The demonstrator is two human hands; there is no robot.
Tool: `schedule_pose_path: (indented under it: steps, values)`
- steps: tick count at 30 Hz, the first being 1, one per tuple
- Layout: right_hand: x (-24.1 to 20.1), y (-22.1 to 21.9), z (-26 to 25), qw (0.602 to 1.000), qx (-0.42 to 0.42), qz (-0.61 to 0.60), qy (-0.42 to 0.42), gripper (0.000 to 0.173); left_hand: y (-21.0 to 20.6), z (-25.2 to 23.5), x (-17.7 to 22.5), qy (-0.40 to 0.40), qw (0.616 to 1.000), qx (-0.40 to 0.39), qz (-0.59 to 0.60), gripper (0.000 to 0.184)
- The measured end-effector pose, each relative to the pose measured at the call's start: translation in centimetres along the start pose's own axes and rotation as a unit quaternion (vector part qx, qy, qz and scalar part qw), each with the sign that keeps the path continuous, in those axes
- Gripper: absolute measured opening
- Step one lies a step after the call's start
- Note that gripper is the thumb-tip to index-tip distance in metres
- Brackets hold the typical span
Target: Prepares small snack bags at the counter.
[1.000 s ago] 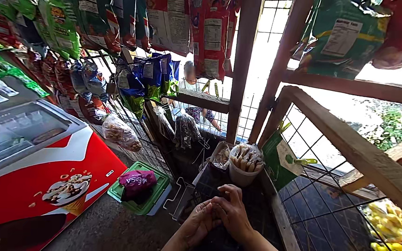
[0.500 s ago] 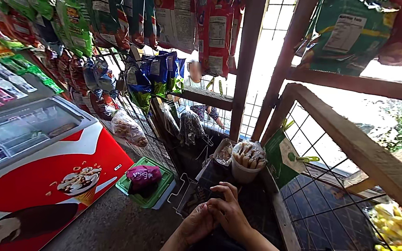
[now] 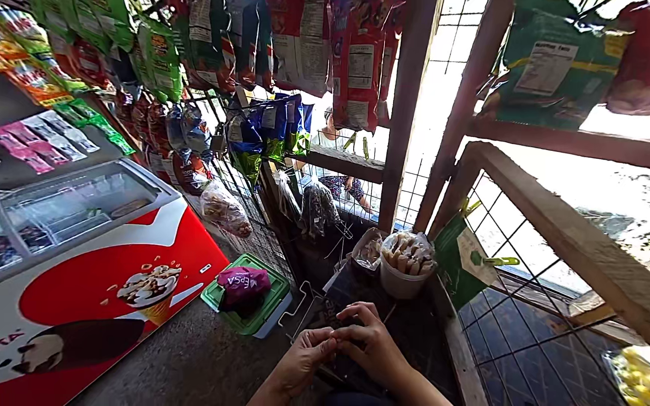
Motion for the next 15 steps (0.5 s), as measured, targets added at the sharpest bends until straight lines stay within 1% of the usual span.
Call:
schedule_pose_path:
  steps: [3, 6, 11, 13, 15]
  values:
    - [-0.2, -0.3, 0.0, 0.999, -0.032, -0.021, -0.014, 0.013, 0.0, 0.7, -0.3, -0.005, 1.0, 0.0, -0.018, 0.006]
    - [0.2, -0.8, 0.0, 0.997, -0.057, -0.034, -0.029, 0.013, 0.2, 1.2, -0.5, -0.006, 0.999, 0.019, -0.029, 0.006]
    - [0.7, -1.3, 0.2, 0.996, -0.071, -0.04, -0.036, 0.016, 0.7, 1.6, 0.6, -0.047, 0.987, 0.049, -0.143, 0.011]
    - [0.7, -1.4, 0.2, 0.996, -0.071, -0.037, -0.034, 0.017, 0.7, 1.7, 0.8, -0.048, 0.986, 0.056, -0.148, 0.011]
    - [0.7, -1.6, 0.3, 0.996, -0.079, -0.028, -0.026, 0.022, 0.9, 1.7, 0.5, -0.035, 0.988, 0.068, -0.137, 0.009]
Point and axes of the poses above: each hand's wrist, its own z-axis away from the middle knuckle, its own y-axis out of the back of the hand, x = y × z, the point moved 10 cm from there along -z, towards the middle knuckle, and after that the axes turned 11 degrees about -z, right-handed, at the moved point
